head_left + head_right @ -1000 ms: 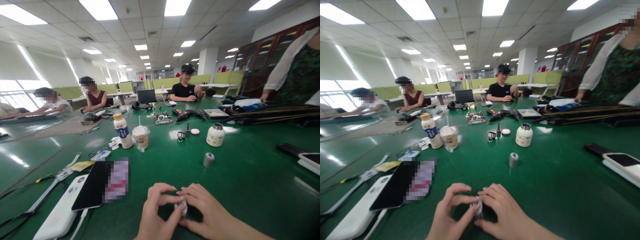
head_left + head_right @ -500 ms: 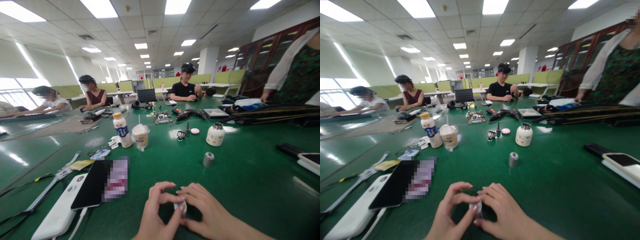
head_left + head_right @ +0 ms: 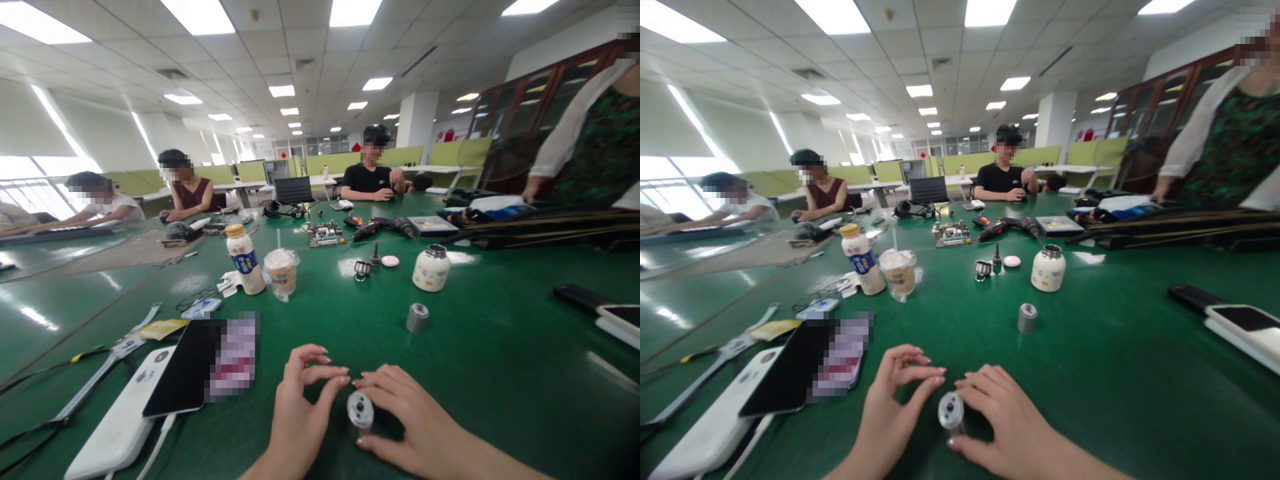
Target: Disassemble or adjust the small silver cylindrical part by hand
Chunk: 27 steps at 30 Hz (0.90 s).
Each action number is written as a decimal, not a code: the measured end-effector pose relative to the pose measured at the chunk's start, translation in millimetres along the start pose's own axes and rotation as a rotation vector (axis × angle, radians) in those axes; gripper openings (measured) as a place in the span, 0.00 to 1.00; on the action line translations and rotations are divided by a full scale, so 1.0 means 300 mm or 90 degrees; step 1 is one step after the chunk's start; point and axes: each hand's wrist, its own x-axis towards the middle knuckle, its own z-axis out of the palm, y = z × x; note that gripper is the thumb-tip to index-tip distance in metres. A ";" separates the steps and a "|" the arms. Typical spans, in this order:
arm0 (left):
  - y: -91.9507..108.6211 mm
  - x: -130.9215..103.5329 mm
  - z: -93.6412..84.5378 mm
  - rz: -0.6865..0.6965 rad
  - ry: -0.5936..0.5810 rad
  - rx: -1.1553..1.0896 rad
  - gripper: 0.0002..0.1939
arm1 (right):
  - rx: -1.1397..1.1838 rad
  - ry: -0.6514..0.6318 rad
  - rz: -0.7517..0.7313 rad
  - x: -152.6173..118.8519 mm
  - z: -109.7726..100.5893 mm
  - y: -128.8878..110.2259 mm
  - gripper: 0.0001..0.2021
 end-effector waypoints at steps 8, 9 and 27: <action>-0.034 0.034 -0.006 -0.061 -0.099 0.122 0.24 | 0.013 -0.006 0.017 -0.003 -0.002 -0.002 0.24; -0.035 0.033 -0.006 -0.057 -0.101 0.129 0.25 | 0.014 -0.007 0.017 -0.003 -0.003 -0.001 0.23; 0.043 -0.049 -0.004 0.145 -0.027 0.091 0.09 | 0.015 0.023 -0.019 -0.004 0.004 -0.002 0.20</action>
